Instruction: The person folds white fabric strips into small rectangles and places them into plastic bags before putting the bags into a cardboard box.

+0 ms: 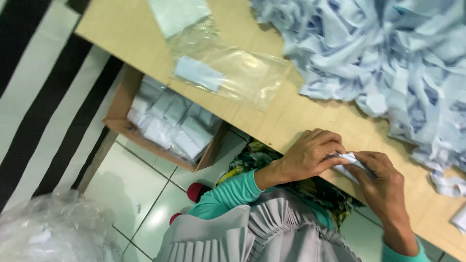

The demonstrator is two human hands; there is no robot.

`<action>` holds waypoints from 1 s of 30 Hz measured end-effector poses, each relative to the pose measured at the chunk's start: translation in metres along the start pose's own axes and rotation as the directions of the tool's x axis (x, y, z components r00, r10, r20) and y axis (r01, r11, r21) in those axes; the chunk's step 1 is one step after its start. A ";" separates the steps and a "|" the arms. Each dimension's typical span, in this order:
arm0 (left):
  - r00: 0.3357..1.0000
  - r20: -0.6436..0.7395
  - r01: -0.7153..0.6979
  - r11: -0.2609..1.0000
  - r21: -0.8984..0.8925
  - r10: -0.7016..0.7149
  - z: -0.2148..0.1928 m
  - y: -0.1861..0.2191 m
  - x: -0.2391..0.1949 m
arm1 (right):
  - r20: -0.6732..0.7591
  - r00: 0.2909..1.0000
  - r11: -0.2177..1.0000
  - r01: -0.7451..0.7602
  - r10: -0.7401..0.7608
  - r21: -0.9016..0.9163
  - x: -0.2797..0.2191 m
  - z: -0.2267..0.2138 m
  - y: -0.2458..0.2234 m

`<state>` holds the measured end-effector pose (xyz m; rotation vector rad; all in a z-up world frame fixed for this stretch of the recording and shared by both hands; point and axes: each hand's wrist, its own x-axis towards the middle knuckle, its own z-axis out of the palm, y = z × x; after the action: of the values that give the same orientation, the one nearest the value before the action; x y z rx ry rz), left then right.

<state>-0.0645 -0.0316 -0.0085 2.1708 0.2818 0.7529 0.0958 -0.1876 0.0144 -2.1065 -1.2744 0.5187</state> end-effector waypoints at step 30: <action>0.744 -0.613 0.536 0.786 0.310 -0.266 -0.116 -0.102 0.016 | 0.172 0.966 0.735 0.027 -0.194 0.678 0.208 0.077 -0.105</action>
<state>-0.1168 0.1139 -0.0208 2.1445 1.3360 1.1055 0.0766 0.0571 0.0257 -1.3722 -1.0956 1.0248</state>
